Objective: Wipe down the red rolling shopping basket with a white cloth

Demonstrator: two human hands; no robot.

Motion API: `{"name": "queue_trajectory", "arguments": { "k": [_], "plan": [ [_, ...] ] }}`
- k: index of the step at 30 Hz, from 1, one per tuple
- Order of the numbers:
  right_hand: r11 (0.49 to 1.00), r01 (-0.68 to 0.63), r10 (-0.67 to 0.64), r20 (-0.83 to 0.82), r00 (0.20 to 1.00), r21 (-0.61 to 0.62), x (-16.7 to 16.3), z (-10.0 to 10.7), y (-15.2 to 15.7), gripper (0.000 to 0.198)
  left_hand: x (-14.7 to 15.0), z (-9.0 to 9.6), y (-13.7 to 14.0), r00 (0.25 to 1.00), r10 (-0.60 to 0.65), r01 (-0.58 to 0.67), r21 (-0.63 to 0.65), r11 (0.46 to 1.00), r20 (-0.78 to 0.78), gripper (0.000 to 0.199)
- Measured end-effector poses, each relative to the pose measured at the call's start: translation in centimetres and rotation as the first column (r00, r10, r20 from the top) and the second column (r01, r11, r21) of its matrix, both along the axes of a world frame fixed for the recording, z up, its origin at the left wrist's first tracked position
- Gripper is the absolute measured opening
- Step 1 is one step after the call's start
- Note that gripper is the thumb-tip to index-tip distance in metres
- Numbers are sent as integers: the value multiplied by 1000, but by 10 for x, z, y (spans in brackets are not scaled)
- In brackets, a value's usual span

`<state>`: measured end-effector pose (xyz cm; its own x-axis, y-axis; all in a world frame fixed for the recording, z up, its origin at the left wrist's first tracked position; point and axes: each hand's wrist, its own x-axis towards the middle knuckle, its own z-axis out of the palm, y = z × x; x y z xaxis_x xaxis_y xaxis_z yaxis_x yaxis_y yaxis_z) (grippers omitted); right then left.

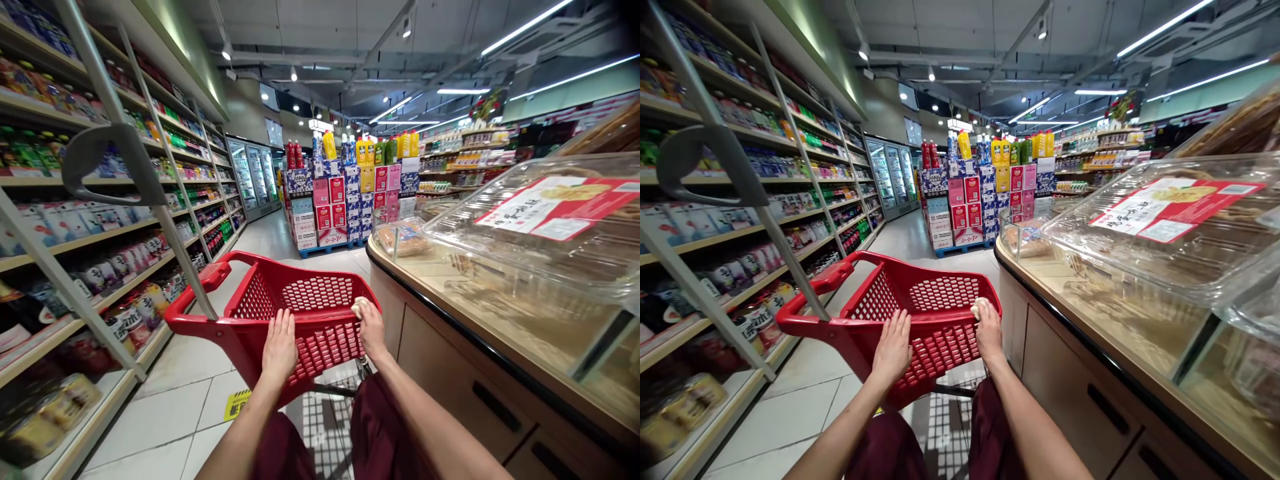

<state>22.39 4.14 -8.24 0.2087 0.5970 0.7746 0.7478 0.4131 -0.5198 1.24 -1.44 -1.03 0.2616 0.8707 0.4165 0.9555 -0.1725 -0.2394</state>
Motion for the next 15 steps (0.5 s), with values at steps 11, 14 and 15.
{"name": "queue_trajectory", "arguments": {
  "k": [11, 14, 15],
  "plan": [
    [983, -179, 179, 23, 983, -34, -47, 12, -7, 39, 7, -5, -15, 998, -58, 58, -17, 998, -21, 55],
    [985, -169, 170, 20, 985, -25, -52, 13, -11, 41, 11, -7, -17, 999, -54, 54, -24, 998, -1, 55],
    [977, -214, 215, 49, 975, -13, -59, 14, -14, 43, 11, -6, -17, 998, -61, 61, -31, 998, 0, 55]
  ]
}}
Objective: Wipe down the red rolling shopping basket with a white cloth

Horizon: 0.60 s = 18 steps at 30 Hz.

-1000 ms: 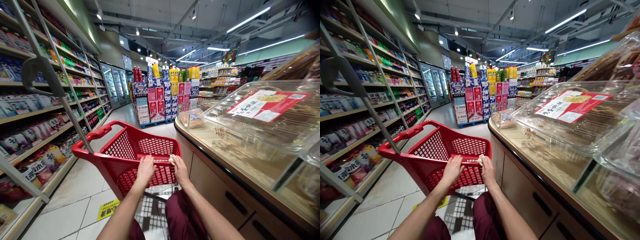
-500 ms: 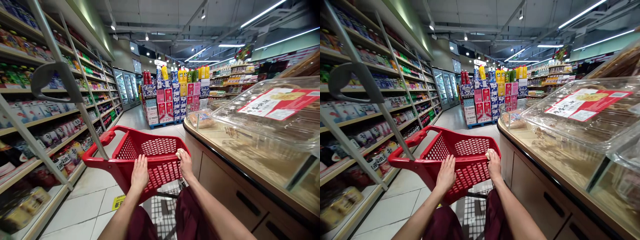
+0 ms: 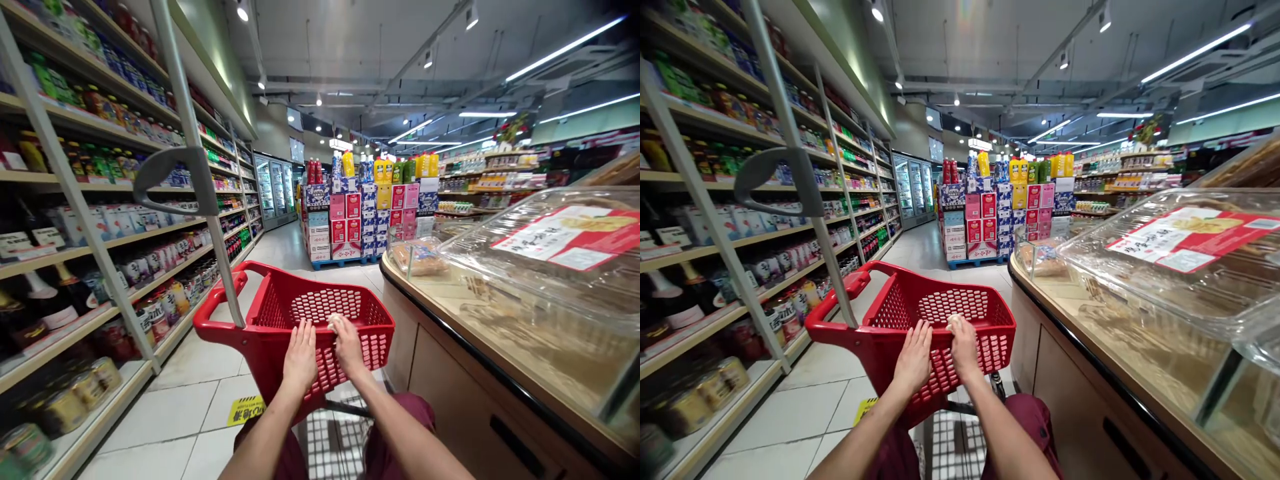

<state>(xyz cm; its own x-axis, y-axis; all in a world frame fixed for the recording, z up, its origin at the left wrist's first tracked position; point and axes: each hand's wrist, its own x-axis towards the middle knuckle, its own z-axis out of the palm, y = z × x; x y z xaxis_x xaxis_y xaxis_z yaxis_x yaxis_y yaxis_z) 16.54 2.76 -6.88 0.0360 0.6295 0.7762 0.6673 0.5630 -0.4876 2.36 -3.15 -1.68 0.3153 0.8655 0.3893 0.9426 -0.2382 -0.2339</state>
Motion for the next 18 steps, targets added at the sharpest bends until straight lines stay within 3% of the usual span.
{"name": "queue_trajectory", "arguments": {
  "k": [4, 9, 14, 18],
  "plan": [
    [992, -126, 124, 68, 990, 18, -8, -1, -5, 47, -9, 3, -4, 1000, 7, -7, 14, 1000, 1, 57],
    [999, 20, -21, -43, 999, -43, 10, -6, 0, 43, -27, 3, -10, 998, 47, -50, 87, 995, 32, 58],
    [977, -188, 183, -62, 981, -103, -35, 20, -16, 43, -18, 3, -3, 996, -17, -1, 192, 981, 89, 55],
    [957, -249, 230, -136, 964, -150, -51, 35, -24, 47, -1, 3, 18, 993, -81, 62, 201, 978, 85, 50]
  ]
}}
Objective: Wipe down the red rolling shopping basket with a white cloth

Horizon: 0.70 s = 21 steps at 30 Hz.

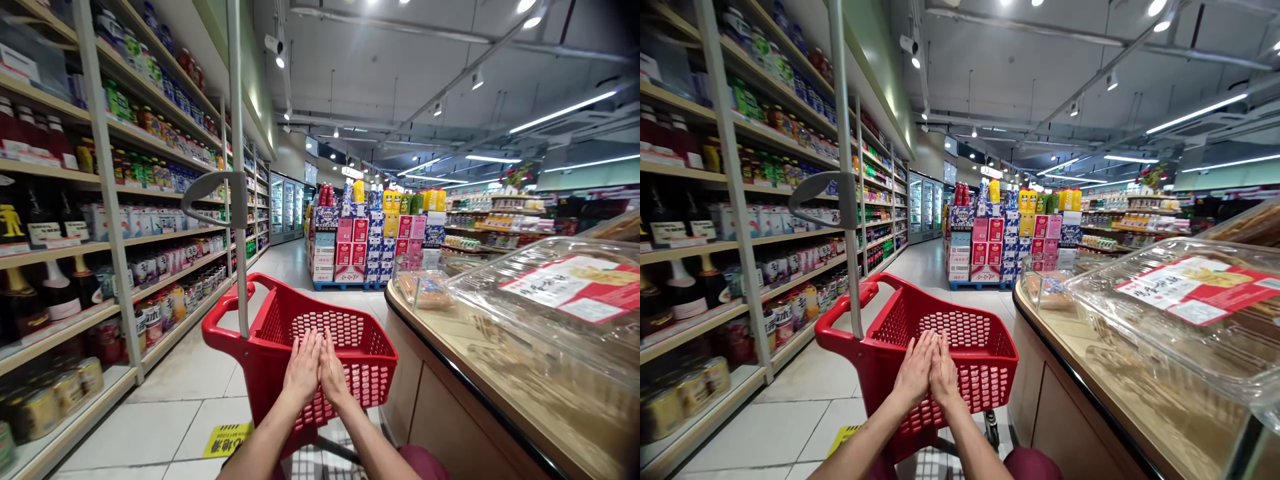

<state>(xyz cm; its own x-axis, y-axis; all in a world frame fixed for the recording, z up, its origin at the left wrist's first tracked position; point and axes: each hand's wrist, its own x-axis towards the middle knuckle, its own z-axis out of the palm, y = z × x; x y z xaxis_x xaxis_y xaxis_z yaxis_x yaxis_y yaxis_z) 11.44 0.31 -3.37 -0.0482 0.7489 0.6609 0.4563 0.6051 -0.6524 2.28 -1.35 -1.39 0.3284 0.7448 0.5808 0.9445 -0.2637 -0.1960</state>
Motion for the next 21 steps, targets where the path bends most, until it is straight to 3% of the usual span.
{"name": "queue_trajectory", "arguments": {
  "k": [3, 6, 10, 14, 21],
  "plan": [
    [1000, 16, -16, -5, 1000, -5, 16, -6, 9, 49, 12, 1, 14, 999, 23, -20, -82, 996, 36, 41],
    [988, 154, -153, 38, 987, -16, 44, -23, 21, 52, 8, 9, 15, 998, 34, -27, -138, 990, 46, 34],
    [976, 217, -209, 191, 959, -24, 71, -43, 26, 47, -42, 29, -4, 997, 75, -72, -78, 994, 33, 37],
    [971, 239, -234, 176, 956, -8, 66, -49, 17, 47, -79, 39, -18, 990, 143, -143, 33, 989, 18, 43],
    [977, 211, -204, 214, 955, -11, 67, -38, 12, 45, -17, 15, 3, 996, -3, 1, -24, 1000, -89, 43]
  ]
}}
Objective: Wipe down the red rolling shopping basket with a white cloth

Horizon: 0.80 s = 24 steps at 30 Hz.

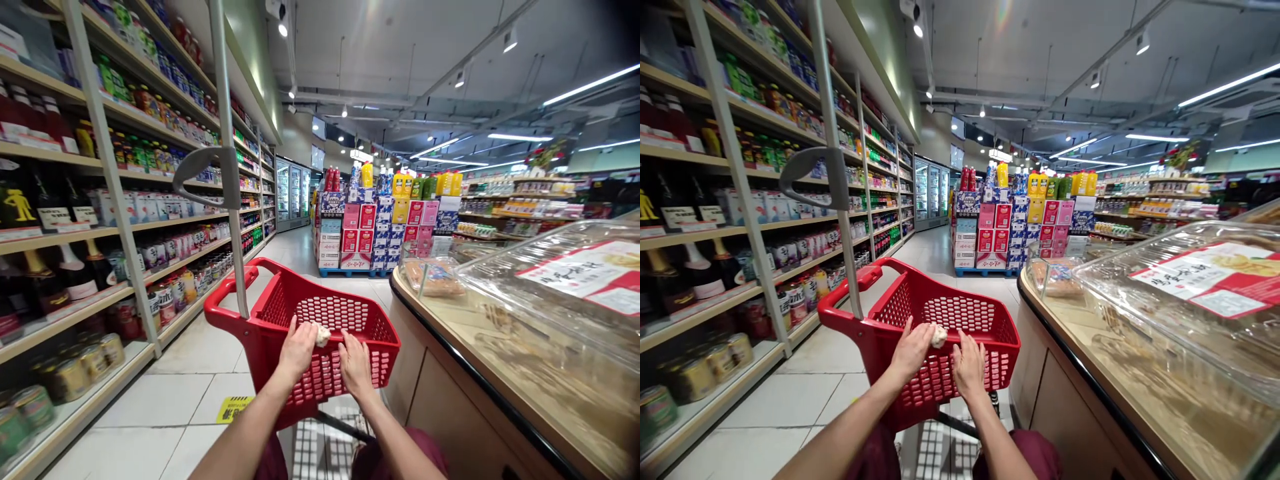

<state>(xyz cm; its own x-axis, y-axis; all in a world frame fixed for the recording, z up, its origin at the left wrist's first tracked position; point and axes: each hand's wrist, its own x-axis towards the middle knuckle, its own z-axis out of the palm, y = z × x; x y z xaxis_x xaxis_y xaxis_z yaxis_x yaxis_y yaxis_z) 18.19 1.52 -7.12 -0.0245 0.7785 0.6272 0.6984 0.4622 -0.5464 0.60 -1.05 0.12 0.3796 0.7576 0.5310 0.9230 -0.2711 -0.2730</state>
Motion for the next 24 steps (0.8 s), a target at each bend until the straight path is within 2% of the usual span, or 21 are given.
{"name": "queue_trajectory", "arguments": {
  "k": [2, 5, 7, 10, 14, 17, 21, 24],
  "plan": [
    [999, 24, -25, -12, 1000, -20, 11, 4, 1, 45, -9, 3, -3, 1000, 18, -18, 14, 1000, 16, 43],
    [997, 63, -65, -54, 996, -38, 22, 7, 2, 46, -43, 16, -15, 996, 71, -74, 55, 996, 47, 44],
    [998, 43, -46, -69, 997, -37, 22, 7, 0, 45, -54, 22, -21, 990, 115, -122, 92, 988, 78, 43],
    [999, 9, -12, -73, 997, -43, 19, 6, -2, 45, -36, 16, -17, 988, 134, -140, 79, 987, 79, 42],
    [997, -1, -4, -60, 998, -77, 21, 9, -2, 46, 5, 4, -5, 997, 46, -46, 1, 999, 55, 41],
    [997, -15, 12, -49, 999, -74, 24, 12, -2, 44, -5, 8, -8, 997, 36, -37, 10, 999, 62, 42],
    [1000, 22, -21, -58, 998, 18, 22, 9, -8, 42, -37, 15, -19, 989, 122, -128, 72, 989, 87, 42],
    [996, 38, -35, -47, 998, 86, 17, 5, -14, 40, -23, 5, -16, 994, 97, -100, 52, 994, 54, 44]
  ]
}}
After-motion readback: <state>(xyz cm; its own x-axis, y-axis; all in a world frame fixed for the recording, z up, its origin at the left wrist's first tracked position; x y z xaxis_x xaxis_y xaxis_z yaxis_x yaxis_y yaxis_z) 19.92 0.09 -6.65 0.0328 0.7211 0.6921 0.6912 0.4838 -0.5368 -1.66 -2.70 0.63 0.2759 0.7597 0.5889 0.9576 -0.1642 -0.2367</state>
